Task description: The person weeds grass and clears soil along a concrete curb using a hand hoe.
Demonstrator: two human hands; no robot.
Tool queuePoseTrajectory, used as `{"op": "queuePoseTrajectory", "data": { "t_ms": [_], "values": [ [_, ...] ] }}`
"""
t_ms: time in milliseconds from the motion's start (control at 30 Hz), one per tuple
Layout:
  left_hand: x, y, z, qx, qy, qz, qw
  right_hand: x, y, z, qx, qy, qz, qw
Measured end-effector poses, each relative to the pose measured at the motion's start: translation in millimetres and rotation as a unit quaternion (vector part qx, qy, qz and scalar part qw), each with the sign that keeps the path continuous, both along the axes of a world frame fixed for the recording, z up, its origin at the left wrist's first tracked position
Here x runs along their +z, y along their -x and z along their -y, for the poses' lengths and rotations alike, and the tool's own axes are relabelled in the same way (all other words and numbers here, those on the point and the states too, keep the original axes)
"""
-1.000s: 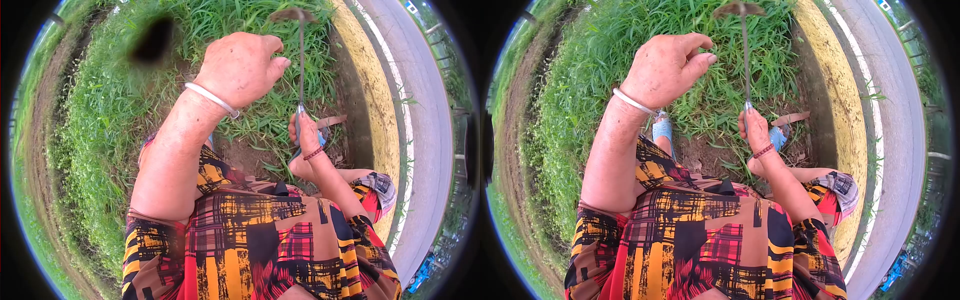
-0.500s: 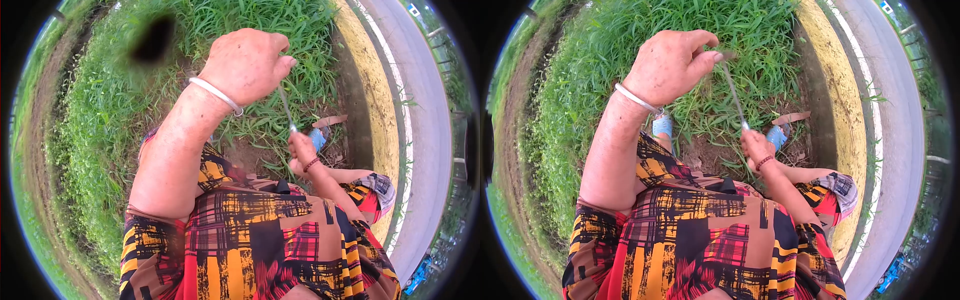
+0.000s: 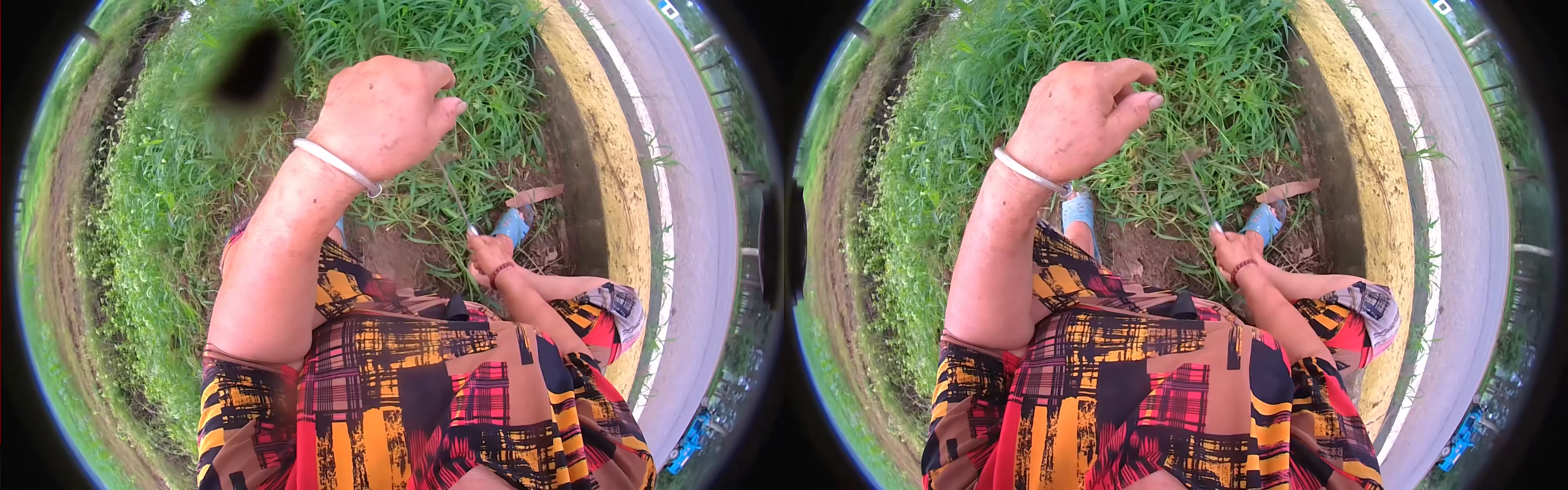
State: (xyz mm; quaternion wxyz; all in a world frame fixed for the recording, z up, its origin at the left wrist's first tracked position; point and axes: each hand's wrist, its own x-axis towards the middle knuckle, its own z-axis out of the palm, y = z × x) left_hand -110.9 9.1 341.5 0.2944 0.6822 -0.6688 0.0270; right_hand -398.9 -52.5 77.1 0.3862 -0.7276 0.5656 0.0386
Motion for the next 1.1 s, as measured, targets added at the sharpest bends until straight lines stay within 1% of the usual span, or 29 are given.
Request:
{"op": "queuePoseTrajectory", "data": {
  "t_ms": [33,67,100,167,233,300,367,400,433,467,500,533,567,600,633,667,700,733,767,800,833,900,933,967,1033,1067,1100],
  "values": [
    [1.7,0.6,-0.1,-0.001,0.0,-0.007,1.0,13.6,-5.3,-0.5,-0.095,-0.104,0.021,0.99],
    [2.3,0.0,-0.7,-0.006,-0.004,-0.003,1.0,23.4,-11.7,2.9,-0.163,-0.133,0.09,0.973],
    [2.8,0.7,-0.4,-0.007,-0.002,-0.004,1.0,25.2,-11.5,9.8,-0.191,-0.15,0.212,0.947],
    [3.6,2.4,-1.6,-0.002,-0.008,-0.004,1.0,49.4,-22.7,20.2,-0.194,-0.105,0.353,0.909],
    [0.2,2.8,-1.2,-0.004,-0.002,-0.001,1.0,69.7,-34.6,29.3,-0.209,-0.089,0.353,0.907],
    [-0.2,1.8,-1.4,-0.005,0.003,0.004,1.0,68.9,-34.7,31.8,-0.225,-0.075,0.355,0.904],
    [0.1,0.2,-2.3,0.0,0.0,0.004,1.0,40.7,-20.5,31.9,-0.181,0.014,0.174,0.968],
    [0.4,-0.9,-2.5,0.0,-0.001,0.004,1.0,21.8,-9.9,26.0,-0.161,0.017,0.115,0.98],
    [1.5,-1.7,-2.7,0.004,-0.001,-0.002,1.0,-14.9,7.6,17.4,-0.054,0.058,0.013,0.997],
    [2.1,-2.3,-2.7,0.008,-0.002,-0.008,1.0,-40.7,23.3,6.3,0.055,0.099,-0.089,0.99],
    [1.9,-2.7,-2.0,0.008,-0.003,-0.008,1.0,-28.1,12.9,-15.3,-0.022,-0.073,-0.059,0.995],
    [1.5,-3.6,-0.5,0.007,-0.001,-0.007,1.0,-13.5,-0.9,-37.1,-0.097,-0.242,-0.026,0.965],
    [1.3,-3.9,-0.1,0.004,0.0,-0.007,1.0,-23.7,-5.6,-52.1,-0.037,-0.189,0.024,0.981],
    [1.4,-3.2,-0.2,0.002,-0.001,-0.008,1.0,-30.2,-3.1,-51.6,-0.048,-0.23,0.053,0.97],
    [2.1,-2.2,0.4,-0.003,0.004,-0.004,1.0,4.5,-21.7,-50.1,-0.06,-0.269,0.082,0.958],
    [2.3,-1.2,1.0,-0.007,0.009,0.0,1.0,32.7,-36.3,-47.7,-0.104,-0.291,0.126,0.943],
    [1.4,-0.4,1.8,-0.007,0.008,-0.001,1.0,47.9,-47.5,-42.7,-0.145,-0.312,0.17,0.923],
    [0.4,-0.1,2.9,-0.006,0.006,-0.002,1.0,39.9,-48.7,-34.6,-0.123,-0.281,0.187,0.933],
    [0.4,-1.3,2.5,-0.004,0.004,-0.003,1.0,51.1,-55.5,-30.8,-0.124,-0.228,0.185,0.948],
    [0.9,-2.6,0.9,-0.002,0.003,-0.002,1.0,67.4,-55.1,-23.4,-0.047,-0.126,0.148,0.98],
    [1.2,-3.6,-0.4,0.002,0.001,-0.003,1.0,87.2,-53.9,-15.8,0.03,-0.022,0.107,0.994],
    [2.4,-5.5,-3.3,0.007,-0.002,-0.006,1.0,67.8,-29.0,6.2,0.078,0.08,0.104,0.988],
    [3.7,-7.6,-5.5,0.015,0.005,0.002,1.0,95.5,-26.9,5.4,0.131,0.155,0.044,0.978],
    [4.3,-9.7,-7.3,0.024,0.011,0.01,1.0,103.2,-18.3,8.1,0.163,0.155,0.009,0.974],
    [4.1,-12.1,-8.4,0.022,0.018,0.005,1.0,114.0,-4.0,10.3,0.257,0.118,-0.135,0.95],
    [3.9,-12.2,-8.8,0.018,0.026,-0.001,0.999,116.9,-3.4,8.7,0.26,0.117,-0.135,0.949],
    [3.9,-11.9,-9.2,0.02,0.027,-0.001,0.999,119.4,-3.3,7.3,0.332,0.119,-0.175,0.919]
  ]
}}
